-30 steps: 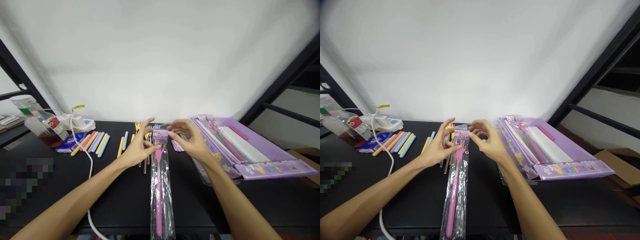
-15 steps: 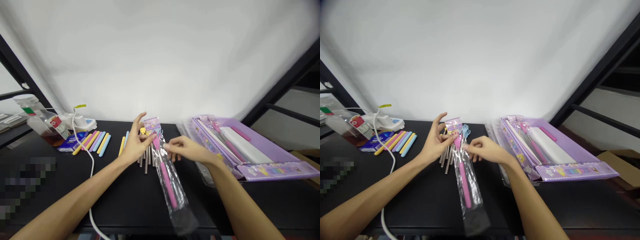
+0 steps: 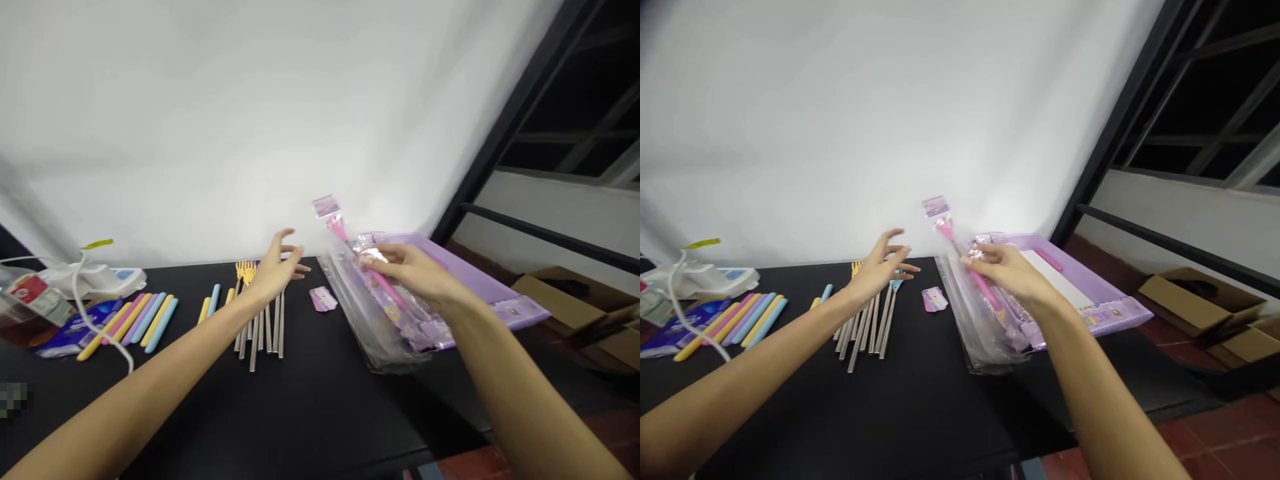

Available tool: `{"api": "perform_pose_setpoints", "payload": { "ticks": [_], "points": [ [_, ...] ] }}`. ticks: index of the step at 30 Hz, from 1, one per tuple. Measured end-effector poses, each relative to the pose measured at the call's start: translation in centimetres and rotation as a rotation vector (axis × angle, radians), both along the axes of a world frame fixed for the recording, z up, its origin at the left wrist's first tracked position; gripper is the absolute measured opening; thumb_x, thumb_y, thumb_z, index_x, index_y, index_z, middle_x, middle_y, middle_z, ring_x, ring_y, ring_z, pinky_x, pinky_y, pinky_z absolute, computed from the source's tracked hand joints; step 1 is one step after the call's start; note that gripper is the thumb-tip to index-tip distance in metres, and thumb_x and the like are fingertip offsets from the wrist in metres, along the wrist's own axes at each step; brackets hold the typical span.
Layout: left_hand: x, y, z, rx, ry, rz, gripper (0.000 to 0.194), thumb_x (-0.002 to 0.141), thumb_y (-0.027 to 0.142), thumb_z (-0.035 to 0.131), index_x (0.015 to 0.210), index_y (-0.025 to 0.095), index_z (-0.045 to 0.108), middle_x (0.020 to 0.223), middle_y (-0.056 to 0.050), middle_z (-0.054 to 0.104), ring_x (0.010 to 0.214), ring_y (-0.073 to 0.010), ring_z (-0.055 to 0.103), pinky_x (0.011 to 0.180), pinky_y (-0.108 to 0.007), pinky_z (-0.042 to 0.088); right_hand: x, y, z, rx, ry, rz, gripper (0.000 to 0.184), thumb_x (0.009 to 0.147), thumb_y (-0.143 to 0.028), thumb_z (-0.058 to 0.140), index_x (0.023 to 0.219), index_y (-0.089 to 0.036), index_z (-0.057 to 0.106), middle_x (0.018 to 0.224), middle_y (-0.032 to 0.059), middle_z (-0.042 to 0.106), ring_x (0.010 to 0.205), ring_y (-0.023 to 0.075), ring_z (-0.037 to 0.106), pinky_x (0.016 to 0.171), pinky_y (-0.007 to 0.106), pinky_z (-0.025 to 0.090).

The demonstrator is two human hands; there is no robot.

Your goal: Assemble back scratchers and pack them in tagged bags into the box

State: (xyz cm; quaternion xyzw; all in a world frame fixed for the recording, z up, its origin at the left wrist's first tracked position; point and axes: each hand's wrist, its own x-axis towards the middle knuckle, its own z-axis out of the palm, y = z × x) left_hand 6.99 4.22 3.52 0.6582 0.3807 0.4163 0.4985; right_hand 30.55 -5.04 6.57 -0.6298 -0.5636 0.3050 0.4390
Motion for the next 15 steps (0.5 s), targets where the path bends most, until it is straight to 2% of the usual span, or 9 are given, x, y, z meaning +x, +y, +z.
{"api": "perform_pose_setpoints", "payload": {
  "ticks": [3,5,7,9,11,13,15],
  "points": [
    [3.9,-0.2,-0.6,0.193,0.188,-0.148,0.031,0.095,0.029,0.054,0.125,0.02,0.057,0.122,-0.01,0.063,0.094,-0.0189,0.071,0.083,-0.034,0.06,5.0,0.0,0.0,0.049,0.034,-0.204,0.05,0.069,-0.054,0.083,0.102,-0.017,0.076,0.099,0.0114,0.075,0.092,0.026,0.069,0.071,0.035,0.054],
    [6.3,-0.8,-1.0,0.371,0.305,-0.254,0.029,0.094,0.028,0.056,0.12,0.019,0.062,0.12,-0.011,0.066,0.104,-0.0225,0.067,0.092,-0.039,0.057,7.6,0.3,-0.8,0.071,0.003,-0.269,0.051,0.065,-0.053,0.086,0.096,-0.014,0.076,0.091,0.0121,0.075,0.083,0.0242,0.068,0.065,0.033,0.053],
    [8.4,-1.7,-1.3,0.537,0.405,-0.338,0.033,0.095,0.03,0.055,0.125,0.017,0.063,0.125,-0.012,0.065,0.116,-0.0251,0.062,0.106,-0.043,0.049,9.5,0.6,-2.2,0.071,-0.041,-0.307,0.054,0.063,-0.051,0.087,0.097,-0.012,0.075,0.079,0.0101,0.073,0.071,0.0212,0.065,0.06,0.033,0.052],
    [10.0,-2.5,-1.6,0.655,0.5,-0.385,0.04,0.099,0.034,0.05,0.134,0.016,0.058,0.133,-0.013,0.061,0.128,-0.0272,0.054,0.115,-0.046,0.04,10.3,0.8,-3.8,0.026,-0.107,-0.301,0.058,0.065,-0.047,0.087,0.107,-0.011,0.071,0.07,0.0063,0.071,0.061,0.0189,0.063,0.058,0.032,0.05],
    [11.2,-3.0,-1.9,0.729,0.594,-0.397,0.045,0.102,0.039,0.044,0.141,0.017,0.054,0.139,-0.014,0.056,0.134,-0.0296,0.048,0.118,-0.049,0.035,10.4,0.9,-5.1,-0.008,-0.251,-0.286,0.057,0.069,-0.041,0.084,0.116,-0.013,0.067,0.068,0.0034,0.071,0.06,0.0188,0.063,0.061,0.032,0.049],
    [11.9,-3.2,-2.2,0.771,0.674,-0.387,0.047,0.103,0.043,0.041,0.141,0.018,0.053,0.142,-0.014,0.053,0.136,-0.0316,0.045,0.117,-0.051,0.035,9.9,0.9,-5.7,0.003,-0.46,-0.28,0.045,0.073,-0.036,0.081,0.111,-0.016,0.069,0.072,0.0036,0.072,0.067,0.0204,0.067,0.066,0.031,0.049],
    [12.3,-3.1,-2.5,0.797,0.731,-0.378,0.048,0.103,0.044,0.039,0.14,0.016,0.054,0.143,-0.015,0.052,0.135,-0.0326,0.045,0.116,-0.051,0.036,9.3,0.8,-5.8,0.023,-0.663,-0.278,0.026,0.076,-0.035,0.078,0.095,-0.018,0.074,0.077,0.0067,0.074,0.076,0.0232,0.069,0.071,0.032,0.048]
  ]
}}
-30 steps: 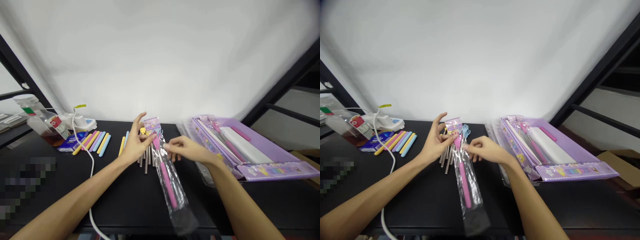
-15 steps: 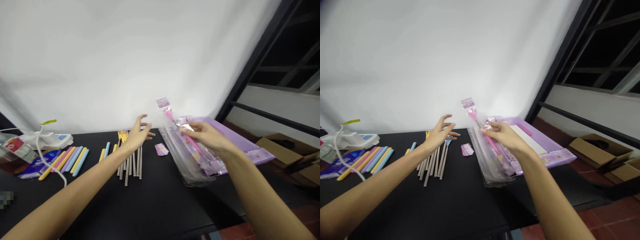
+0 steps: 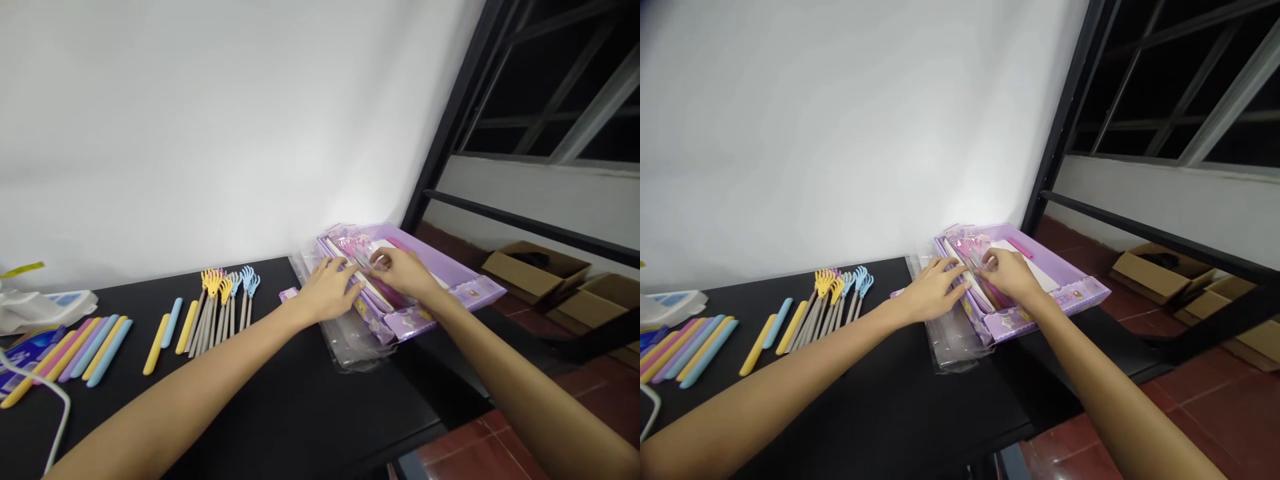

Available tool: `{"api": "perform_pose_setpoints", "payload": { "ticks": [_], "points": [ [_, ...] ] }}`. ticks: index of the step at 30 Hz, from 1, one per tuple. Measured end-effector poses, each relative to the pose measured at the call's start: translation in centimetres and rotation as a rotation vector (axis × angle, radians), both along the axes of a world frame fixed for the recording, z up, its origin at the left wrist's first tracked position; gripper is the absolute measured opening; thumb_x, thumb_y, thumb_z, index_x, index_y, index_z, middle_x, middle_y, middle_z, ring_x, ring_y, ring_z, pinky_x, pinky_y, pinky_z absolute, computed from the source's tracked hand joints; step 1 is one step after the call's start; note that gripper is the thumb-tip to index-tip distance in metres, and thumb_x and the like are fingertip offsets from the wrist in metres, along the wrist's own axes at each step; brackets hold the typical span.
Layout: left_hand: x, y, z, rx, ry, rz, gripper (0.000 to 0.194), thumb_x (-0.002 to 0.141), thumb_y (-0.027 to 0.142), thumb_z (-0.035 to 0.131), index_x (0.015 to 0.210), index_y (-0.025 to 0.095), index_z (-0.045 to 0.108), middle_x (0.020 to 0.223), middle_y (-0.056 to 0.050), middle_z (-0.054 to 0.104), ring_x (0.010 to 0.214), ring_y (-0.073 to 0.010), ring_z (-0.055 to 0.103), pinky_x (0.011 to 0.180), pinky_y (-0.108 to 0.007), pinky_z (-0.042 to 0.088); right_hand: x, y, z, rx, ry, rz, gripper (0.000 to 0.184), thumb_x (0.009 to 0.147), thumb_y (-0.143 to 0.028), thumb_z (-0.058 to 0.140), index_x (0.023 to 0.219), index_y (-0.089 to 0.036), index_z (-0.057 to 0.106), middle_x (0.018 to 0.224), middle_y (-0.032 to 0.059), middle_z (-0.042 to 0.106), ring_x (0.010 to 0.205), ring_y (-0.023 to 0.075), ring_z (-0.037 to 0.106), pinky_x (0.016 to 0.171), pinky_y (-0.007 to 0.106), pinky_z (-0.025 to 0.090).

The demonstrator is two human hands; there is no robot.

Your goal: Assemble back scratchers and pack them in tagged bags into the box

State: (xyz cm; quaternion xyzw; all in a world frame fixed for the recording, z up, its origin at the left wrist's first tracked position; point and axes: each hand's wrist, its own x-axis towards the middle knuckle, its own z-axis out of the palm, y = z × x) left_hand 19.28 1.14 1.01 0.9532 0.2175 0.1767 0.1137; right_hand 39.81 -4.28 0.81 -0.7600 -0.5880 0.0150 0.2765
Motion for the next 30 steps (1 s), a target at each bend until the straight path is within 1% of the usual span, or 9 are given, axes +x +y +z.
{"api": "perform_pose_setpoints", "payload": {
  "ticks": [2,7,11,14,17,21,25,28,30],
  "points": [
    [0.1,0.2,-0.2,0.021,0.028,-0.001,0.049,0.104,0.043,0.038,0.139,0.014,0.054,0.144,-0.015,0.051,0.135,-0.033,0.044,0.116,-0.05,0.036,-0.5,0.0,0.3,-0.046,-0.115,0.005,0.016,0.079,-0.034,0.074,0.082,-0.018,0.077,0.078,0.0093,0.075,0.079,0.0255,0.069,0.072,0.033,0.047],
    [-0.4,0.7,-0.4,0.052,0.039,-0.055,0.053,0.104,0.042,0.037,0.145,0.01,0.048,0.149,-0.017,0.049,0.141,-0.0321,0.04,0.119,-0.048,0.032,-0.5,0.4,0.9,-0.134,-0.177,0.021,0.018,0.082,-0.033,0.072,0.074,-0.019,0.079,0.071,0.0091,0.073,0.072,0.0255,0.067,0.068,0.035,0.045],
    [-2.0,1.5,-0.3,0.064,0.028,-0.052,0.056,0.104,0.041,0.037,0.148,0.007,0.044,0.153,-0.019,0.045,0.144,-0.0307,0.04,0.122,-0.045,0.03,-1.4,1.0,2.6,0.007,-0.23,0.052,0.025,0.084,-0.036,0.069,0.069,-0.018,0.077,0.078,0.0127,0.074,0.078,0.0277,0.067,0.071,0.037,0.047],
    [-4.4,2.8,0.7,0.063,0.018,-0.01,0.049,0.103,0.033,0.039,0.144,0.009,0.051,0.145,-0.019,0.054,0.135,-0.0303,0.05,0.116,-0.046,0.038,-4.2,1.4,5.2,0.122,-0.131,0.097,0.023,0.085,-0.035,0.067,0.073,-0.018,0.078,0.077,0.0102,0.074,0.075,0.0256,0.067,0.07,0.036,0.047],
    [-8.1,4.0,2.8,0.039,-0.027,0.025,0.039,0.101,0.027,0.04,0.127,0.013,0.065,0.129,-0.015,0.065,0.119,-0.0259,0.062,0.108,-0.04,0.045,-8.4,1.9,7.9,0.142,0.037,0.234,0.023,0.085,-0.035,0.068,0.07,-0.019,0.076,0.073,0.0059,0.074,0.074,0.0228,0.067,0.07,0.034,0.046],
    [-13.9,4.6,4.9,0.029,-0.058,0.204,0.033,0.1,0.028,0.042,0.105,0.016,0.072,0.096,-0.009,0.072,0.089,-0.0222,0.066,0.085,-0.035,0.05,-14.1,3.0,9.4,0.156,0.197,0.356,0.022,0.085,-0.036,0.067,0.075,-0.019,0.075,0.076,0.0058,0.075,0.071,0.0207,0.068,0.068,0.032,0.048],
    [-18.9,4.0,3.7,0.023,-0.051,0.304,0.029,0.099,0.032,0.044,0.092,0.018,0.069,0.084,-0.006,0.067,0.076,-0.0196,0.062,0.07,-0.031,0.046,-18.5,4.6,7.4,0.025,0.278,0.404,0.006,0.081,-0.025,0.068,0.083,-0.019,0.07,0.073,0.0052,0.074,0.063,0.0187,0.067,0.061,0.03,0.048],
    [-21.6,3.2,1.5,0.008,-0.064,0.392,0.024,0.098,0.029,0.045,0.096,0.019,0.067,0.084,-0.004,0.067,0.076,-0.0193,0.062,0.068,-0.029,0.044,-20.9,5.3,3.8,-0.103,0.261,0.408,0.009,0.072,-0.013,0.067,0.076,-0.021,0.063,0.062,0.0019,0.069,0.056,0.0178,0.064,0.055,0.028,0.044],
    [-23.1,2.8,0.5,0.035,-0.028,0.454,0.023,0.098,0.027,0.044,0.097,0.02,0.065,0.084,-0.004,0.066,0.076,-0.0195,0.062,0.067,-0.029,0.043,-22.0,5.2,1.2,-0.149,0.286,0.404,0.008,0.072,-0.015,0.064,0.073,-0.022,0.06,0.059,0.0009,0.067,0.054,0.0173,0.063,0.055,0.027,0.042]
  ]
}}
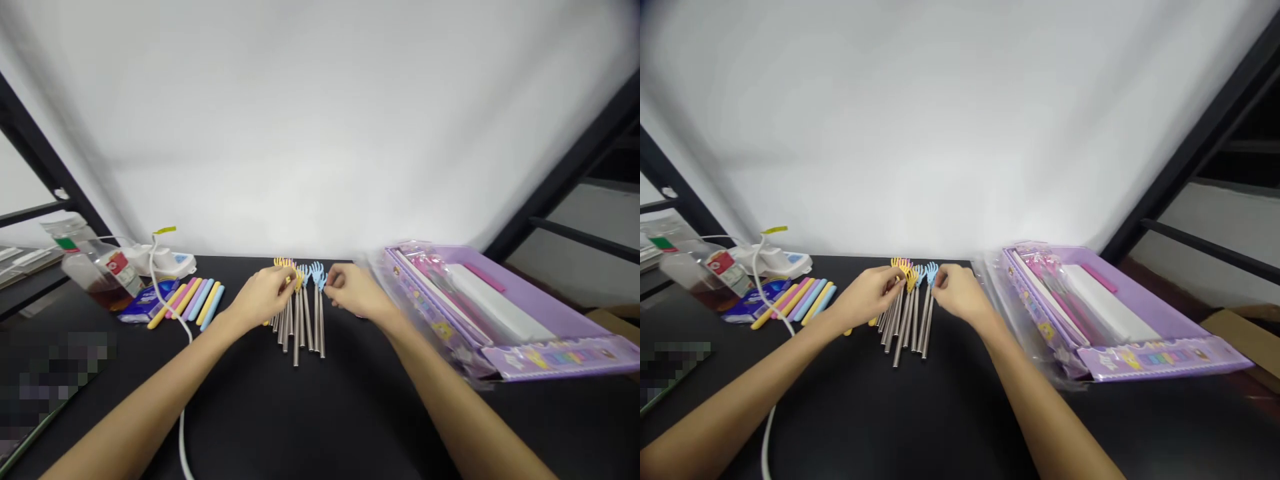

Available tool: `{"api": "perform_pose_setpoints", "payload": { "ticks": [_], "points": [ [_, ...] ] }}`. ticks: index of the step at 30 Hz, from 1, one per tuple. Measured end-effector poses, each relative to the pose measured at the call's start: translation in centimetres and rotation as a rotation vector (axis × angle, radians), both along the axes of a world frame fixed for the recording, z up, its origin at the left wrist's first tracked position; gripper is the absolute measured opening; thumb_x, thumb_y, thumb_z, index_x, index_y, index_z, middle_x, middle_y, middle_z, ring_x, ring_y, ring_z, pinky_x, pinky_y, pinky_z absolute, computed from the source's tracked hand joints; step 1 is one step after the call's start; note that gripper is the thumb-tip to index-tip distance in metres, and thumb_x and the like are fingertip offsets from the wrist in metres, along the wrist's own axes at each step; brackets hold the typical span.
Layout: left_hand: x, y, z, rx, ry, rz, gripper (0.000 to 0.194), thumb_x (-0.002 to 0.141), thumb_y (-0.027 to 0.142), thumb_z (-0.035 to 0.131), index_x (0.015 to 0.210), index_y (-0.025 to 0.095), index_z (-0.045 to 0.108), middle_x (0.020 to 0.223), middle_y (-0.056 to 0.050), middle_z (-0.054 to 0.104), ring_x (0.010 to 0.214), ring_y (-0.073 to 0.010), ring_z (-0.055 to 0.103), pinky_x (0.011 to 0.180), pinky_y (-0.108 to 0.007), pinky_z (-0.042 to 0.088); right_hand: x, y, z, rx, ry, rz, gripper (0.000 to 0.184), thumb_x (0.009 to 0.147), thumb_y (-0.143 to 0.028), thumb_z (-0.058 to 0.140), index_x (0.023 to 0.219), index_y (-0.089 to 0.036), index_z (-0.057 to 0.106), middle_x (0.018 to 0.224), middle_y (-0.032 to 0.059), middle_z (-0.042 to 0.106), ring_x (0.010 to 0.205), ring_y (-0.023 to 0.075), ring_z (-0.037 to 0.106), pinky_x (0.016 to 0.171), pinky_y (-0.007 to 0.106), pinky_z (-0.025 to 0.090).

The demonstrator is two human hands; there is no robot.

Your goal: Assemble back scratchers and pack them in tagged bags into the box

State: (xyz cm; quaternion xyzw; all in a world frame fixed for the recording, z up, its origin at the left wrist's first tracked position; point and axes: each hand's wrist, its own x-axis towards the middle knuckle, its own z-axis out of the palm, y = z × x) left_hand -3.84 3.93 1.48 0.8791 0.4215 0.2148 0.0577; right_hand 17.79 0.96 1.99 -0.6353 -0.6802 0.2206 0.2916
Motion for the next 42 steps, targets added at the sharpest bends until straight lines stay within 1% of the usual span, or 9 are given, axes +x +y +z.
{"api": "perform_pose_setpoints", "payload": {
  "ticks": [3,5,11,16,22,26,32,39,42],
  "points": [
    [-1.5,-0.3,-0.4,0.034,0.08,0.088,0.023,0.098,0.028,0.043,0.099,0.021,0.065,0.088,-0.005,0.067,0.077,-0.0212,0.064,0.064,-0.03,0.041,-0.9,-0.6,-2.9,0.066,-0.035,-0.002,0.009,0.073,-0.018,0.062,0.071,-0.023,0.054,0.059,-0.0012,0.065,0.055,0.0162,0.061,0.056,0.027,0.04],
    [-1.9,-0.4,-0.1,0.028,0.101,0.129,0.024,0.098,0.03,0.043,0.101,0.022,0.065,0.09,-0.006,0.068,0.079,-0.0229,0.065,0.064,-0.03,0.042,-1.1,-0.9,-3.7,0.095,-0.044,-0.008,0.012,0.072,-0.019,0.061,0.071,-0.024,0.05,0.059,-0.0027,0.064,0.054,0.016,0.059,0.057,0.027,0.04],
    [-1.4,-0.8,0.3,-0.039,0.203,0.134,0.026,0.098,0.031,0.042,0.096,0.022,0.066,0.095,-0.008,0.071,0.084,-0.0271,0.069,0.069,-0.033,0.047,-1.3,-1.2,-3.6,0.138,-0.028,-0.014,0.017,0.075,-0.029,0.062,0.072,-0.025,0.046,0.059,-0.0039,0.061,0.055,0.0162,0.057,0.059,0.028,0.039],
    [-2.7,-0.1,0.7,-0.052,0.238,0.322,0.025,0.095,0.028,0.045,0.099,0.022,0.068,0.091,-0.01,0.071,0.085,-0.0315,0.07,0.07,-0.037,0.049,-1.7,-1.2,-3.8,0.123,-0.098,-0.011,0.014,0.071,-0.025,0.062,0.074,-0.025,0.048,0.059,-0.0039,0.063,0.057,0.0169,0.058,0.06,0.029,0.039],
    [-3.7,0.6,0.5,-0.123,0.293,0.39,0.013,0.081,0.025,0.062,0.091,0.022,0.07,0.091,-0.009,0.071,0.085,-0.0281,0.07,0.072,-0.034,0.051,-1.8,-1.3,-3.3,0.1,-0.135,-0.052,0.013,0.069,-0.023,0.061,0.076,-0.025,0.05,0.058,-0.0032,0.064,0.06,0.0182,0.06,0.061,0.029,0.039],
    [-2.8,0.3,0.0,-0.092,0.399,0.455,0.02,0.08,0.022,0.061,0.099,0.02,0.068,0.096,-0.012,0.071,0.093,-0.0326,0.07,0.077,-0.038,0.053,-1.8,-1.2,-3.5,0.117,-0.106,-0.044,0.012,0.069,-0.02,0.06,0.077,-0.024,0.051,0.055,-0.0045,0.063,0.058,0.0179,0.061,0.062,0.03,0.04],
    [-2.0,-0.3,0.2,-0.091,0.46,0.518,0.03,0.084,0.017,0.056,0.113,0.014,0.062,0.103,-0.017,0.07,0.098,-0.0376,0.07,0.078,-0.042,0.053,-1.1,-0.9,-2.9,0.001,0.264,-0.089,0.019,0.066,-0.02,0.065,0.081,-0.023,0.054,0.059,-0.004,0.067,0.053,0.0152,0.061,0.057,0.028,0.045],
    [-2.2,0.4,0.1,-0.076,0.239,0.437,0.032,0.088,0.016,0.053,0.12,0.012,0.057,0.096,-0.013,0.069,0.095,-0.0324,0.068,0.081,-0.04,0.052,0.8,-1.3,0.1,-0.03,0.923,-0.056,0.055,0.059,-0.018,0.082,0.11,-0.02,0.06,0.066,-0.0046,0.065,0.053,0.0099,0.056,0.051,0.021,0.043],
    [-2.2,0.7,-0.3,0.1,0.13,0.248,0.026,0.093,0.013,0.047,0.116,0.014,0.057,0.106,-0.012,0.065,0.104,-0.0282,0.064,0.089,-0.038,0.051,1.8,-1.1,0.7,-0.005,1.086,-0.049,0.032,0.063,-0.025,0.084,0.086,-0.019,0.065,0.074,0.0002,0.067,0.057,0.0108,0.06,0.054,0.022,0.046]
  ]
}}
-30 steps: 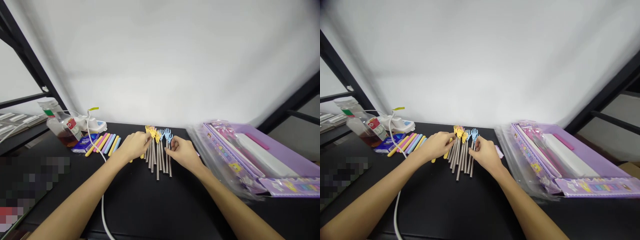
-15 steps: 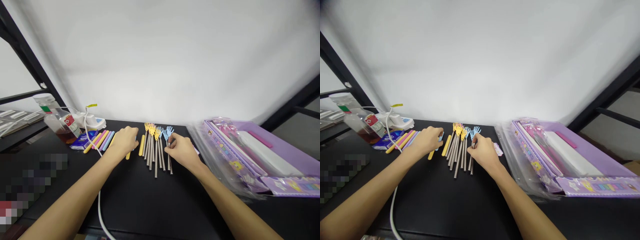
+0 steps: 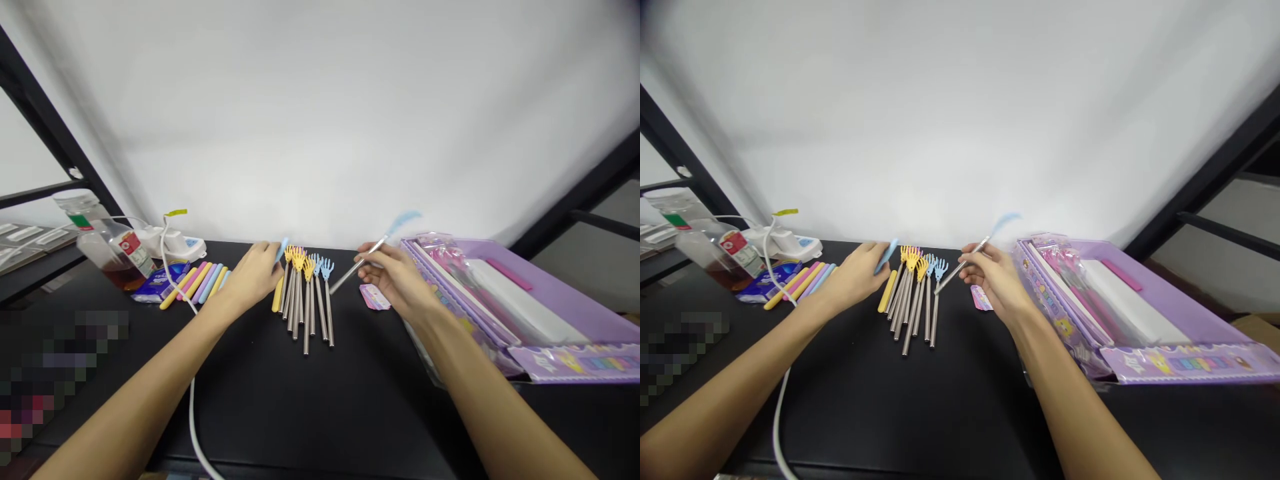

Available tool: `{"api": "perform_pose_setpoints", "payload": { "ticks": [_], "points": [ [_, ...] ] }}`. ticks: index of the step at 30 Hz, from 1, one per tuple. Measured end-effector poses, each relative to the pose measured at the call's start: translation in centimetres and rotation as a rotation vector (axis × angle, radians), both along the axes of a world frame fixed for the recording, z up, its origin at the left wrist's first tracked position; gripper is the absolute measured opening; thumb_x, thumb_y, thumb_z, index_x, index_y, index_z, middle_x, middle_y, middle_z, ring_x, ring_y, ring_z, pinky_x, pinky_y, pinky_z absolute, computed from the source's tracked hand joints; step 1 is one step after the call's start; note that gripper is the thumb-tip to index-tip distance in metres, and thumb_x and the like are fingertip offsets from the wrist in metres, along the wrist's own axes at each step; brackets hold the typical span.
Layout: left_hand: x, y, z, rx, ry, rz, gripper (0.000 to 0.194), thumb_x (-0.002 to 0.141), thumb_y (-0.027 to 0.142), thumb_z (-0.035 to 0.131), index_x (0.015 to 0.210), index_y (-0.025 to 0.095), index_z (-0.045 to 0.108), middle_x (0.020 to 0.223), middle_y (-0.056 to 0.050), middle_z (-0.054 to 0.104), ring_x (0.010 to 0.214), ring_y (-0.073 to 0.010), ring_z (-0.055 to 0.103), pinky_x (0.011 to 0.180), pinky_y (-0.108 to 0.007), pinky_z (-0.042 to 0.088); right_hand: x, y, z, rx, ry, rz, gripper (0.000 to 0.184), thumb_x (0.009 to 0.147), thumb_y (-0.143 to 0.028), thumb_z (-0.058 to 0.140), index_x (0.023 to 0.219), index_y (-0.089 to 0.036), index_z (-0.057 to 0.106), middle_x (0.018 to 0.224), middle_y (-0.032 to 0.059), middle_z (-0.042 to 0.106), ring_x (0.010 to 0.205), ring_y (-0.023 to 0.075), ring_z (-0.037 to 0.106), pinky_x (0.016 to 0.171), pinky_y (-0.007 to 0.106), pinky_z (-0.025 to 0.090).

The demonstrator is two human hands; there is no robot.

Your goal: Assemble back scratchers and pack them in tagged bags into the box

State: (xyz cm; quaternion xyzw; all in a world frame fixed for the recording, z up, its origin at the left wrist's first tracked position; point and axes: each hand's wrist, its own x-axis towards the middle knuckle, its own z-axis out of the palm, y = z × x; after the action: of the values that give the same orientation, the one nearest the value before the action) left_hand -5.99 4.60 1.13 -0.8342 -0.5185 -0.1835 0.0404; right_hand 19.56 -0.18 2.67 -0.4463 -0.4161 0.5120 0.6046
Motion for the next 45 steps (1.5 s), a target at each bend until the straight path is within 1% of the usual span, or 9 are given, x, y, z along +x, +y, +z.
{"api": "perform_pose_setpoints", "payload": {
  "ticks": [1,4,10,20,23,26,37,41,45],
  "points": [
    [0.1,0.0,-0.1,0.056,-0.009,-0.09,0.026,0.095,0.013,0.044,0.118,0.015,0.056,0.109,-0.012,0.064,0.107,-0.0265,0.063,0.092,-0.038,0.05,0.3,0.1,0.1,0.009,0.054,0.003,0.026,0.067,-0.031,0.083,0.075,-0.018,0.063,0.073,0.0016,0.067,0.056,0.011,0.059,0.053,0.023,0.046],
    [0.7,-0.5,-0.4,0.094,0.026,-0.26,0.029,0.1,0.013,0.038,0.126,0.019,0.053,0.114,-0.009,0.061,0.099,-0.0222,0.064,0.086,-0.035,0.052,1.1,0.3,0.1,0.06,0.199,0.044,0.043,0.078,-0.049,0.072,0.054,-0.018,0.054,0.064,0.0039,0.061,0.052,0.0117,0.054,0.047,0.024,0.042],
    [1.8,-1.8,-0.5,0.113,0.111,-0.323,0.03,0.103,0.017,0.039,0.13,0.022,0.053,0.113,-0.009,0.066,0.096,-0.0241,0.067,0.08,-0.036,0.054,1.6,0.6,-0.1,0.21,0.278,0.052,0.048,0.082,-0.053,0.069,0.05,-0.019,0.058,0.059,0.0048,0.058,0.052,0.0128,0.052,0.043,0.023,0.039],
    [1.8,-1.8,-0.8,0.176,0.132,-0.271,0.036,0.106,0.029,0.044,0.141,0.024,0.047,0.115,-0.007,0.071,0.09,-0.0216,0.071,0.065,-0.028,0.05,0.8,0.6,-0.8,0.215,0.25,0.07,0.049,0.089,-0.048,0.061,0.051,-0.018,0.056,0.06,0.0048,0.059,0.047,0.012,0.053,0.042,0.023,0.037],
    [1.8,-1.7,-0.5,0.193,0.193,-0.262,0.027,0.107,0.035,0.042,0.121,0.019,0.058,0.098,-0.005,0.073,0.08,-0.0198,0.071,0.056,-0.025,0.042,0.4,0.5,-0.9,0.215,0.215,0.095,0.046,0.089,-0.048,0.06,0.055,-0.018,0.058,0.062,0.0041,0.06,0.043,0.0111,0.051,0.042,0.024,0.035],
    [2.1,-1.9,-0.1,0.174,0.286,-0.246,0.033,0.108,0.039,0.036,0.102,0.016,0.059,0.086,-0.005,0.071,0.073,-0.0208,0.069,0.051,-0.027,0.035,0.3,0.4,-1.0,0.219,0.13,0.112,0.046,0.089,-0.05,0.059,0.057,-0.018,0.057,0.061,0.0033,0.059,0.038,0.0105,0.047,0.041,0.025,0.032],
    [3.7,-4.0,0.1,0.054,0.364,-0.264,0.033,0.108,0.042,0.029,0.108,0.017,0.052,0.082,-0.006,0.071,0.067,-0.0252,0.07,0.051,-0.03,0.036,-2.2,0.1,-2.4,0.176,-0.175,0.235,0.059,0.082,-0.061,0.063,0.049,-0.022,0.034,0.049,-0.0056,0.024,0.043,0.0074,0.024,0.041,0.025,0.01],
    [3.4,-3.3,0.0,0.109,0.285,-0.273,0.034,0.108,0.043,0.032,0.109,0.018,0.054,0.085,-0.005,0.072,0.068,-0.0223,0.069,0.051,-0.029,0.033,-1.6,0.1,-1.6,0.135,-0.289,0.237,0.054,0.082,-0.064,0.063,0.055,-0.021,0.044,0.049,-0.0047,0.033,0.044,0.0077,0.026,0.04,0.025,0.013],
    [2.2,-1.9,-0.2,0.195,0.196,-0.223,0.038,0.107,0.047,0.033,0.105,0.019,0.059,0.086,-0.004,0.069,0.066,-0.0201,0.066,0.051,-0.029,0.029,0.0,0.3,-0.3,0.102,-0.09,0.113,0.041,0.075,-0.055,0.075,0.067,-0.02,0.056,0.049,-0.0065,0.039,0.041,0.006,0.029,0.037,0.021,0.016]
  ]
}}
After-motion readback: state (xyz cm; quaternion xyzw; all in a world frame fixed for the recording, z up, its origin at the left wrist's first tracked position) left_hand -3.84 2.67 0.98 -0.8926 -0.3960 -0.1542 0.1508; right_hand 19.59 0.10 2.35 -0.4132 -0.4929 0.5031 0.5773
